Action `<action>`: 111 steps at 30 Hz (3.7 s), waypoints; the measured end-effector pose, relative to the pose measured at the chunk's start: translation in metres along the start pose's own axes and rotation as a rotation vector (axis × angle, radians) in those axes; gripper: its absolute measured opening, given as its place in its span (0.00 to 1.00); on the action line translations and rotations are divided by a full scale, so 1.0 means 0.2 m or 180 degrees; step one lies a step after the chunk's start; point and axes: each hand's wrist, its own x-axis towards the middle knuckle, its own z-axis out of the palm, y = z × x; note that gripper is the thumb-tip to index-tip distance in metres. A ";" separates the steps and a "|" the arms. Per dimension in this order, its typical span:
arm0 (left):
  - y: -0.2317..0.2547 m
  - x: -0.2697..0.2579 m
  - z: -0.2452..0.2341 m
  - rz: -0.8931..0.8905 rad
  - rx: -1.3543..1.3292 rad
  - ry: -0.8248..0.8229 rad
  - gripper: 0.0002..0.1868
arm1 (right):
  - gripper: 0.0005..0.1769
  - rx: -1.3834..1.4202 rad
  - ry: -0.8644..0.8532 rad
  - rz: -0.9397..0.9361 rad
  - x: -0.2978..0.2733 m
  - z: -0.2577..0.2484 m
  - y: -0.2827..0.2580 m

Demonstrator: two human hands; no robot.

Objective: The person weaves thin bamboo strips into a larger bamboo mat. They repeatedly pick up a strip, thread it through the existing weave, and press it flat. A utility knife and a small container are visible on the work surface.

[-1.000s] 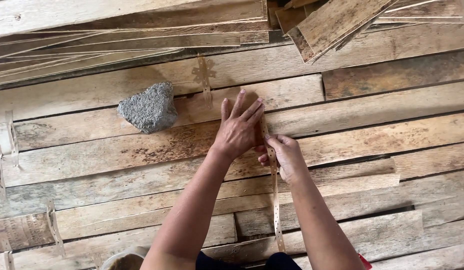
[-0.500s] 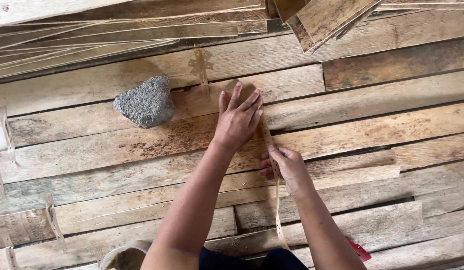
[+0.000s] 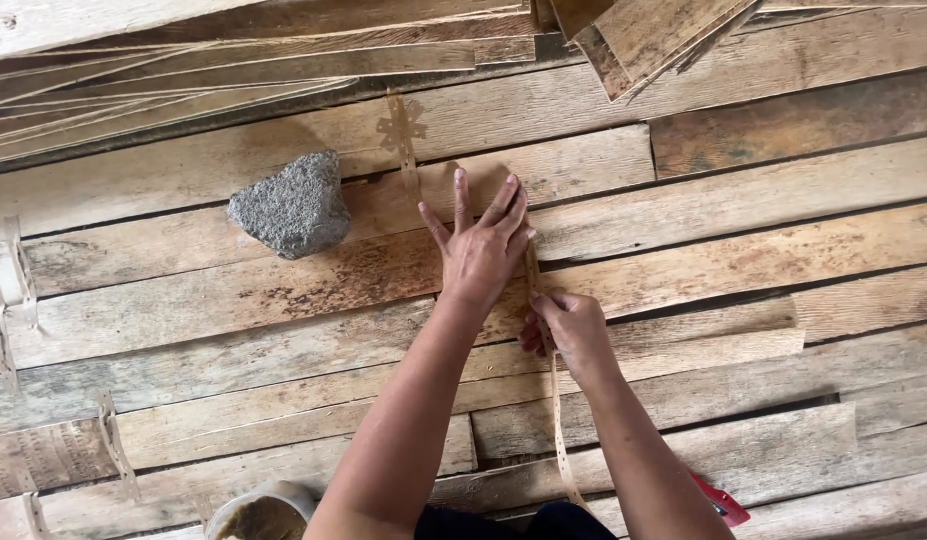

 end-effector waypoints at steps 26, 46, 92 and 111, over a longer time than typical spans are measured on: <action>-0.01 -0.02 -0.14 0.0451 0.0261 -0.0942 0.67 | 0.15 -0.0078 -0.0148 0.0129 -0.08 -0.02 -0.06; -0.03 -0.04 -0.15 0.0526 0.0158 -0.0725 0.75 | 0.36 -0.3558 0.1441 -0.1835 0.29 -0.07 -0.15; -0.07 -0.08 -0.26 0.0614 -0.0843 -0.0706 0.41 | 0.40 -0.3118 0.0993 -0.3628 0.16 -0.22 0.08; 0.36 -0.84 -0.86 0.0966 -0.3574 0.0522 0.07 | 0.26 0.0223 -0.0825 -0.1595 -0.83 -0.17 -0.15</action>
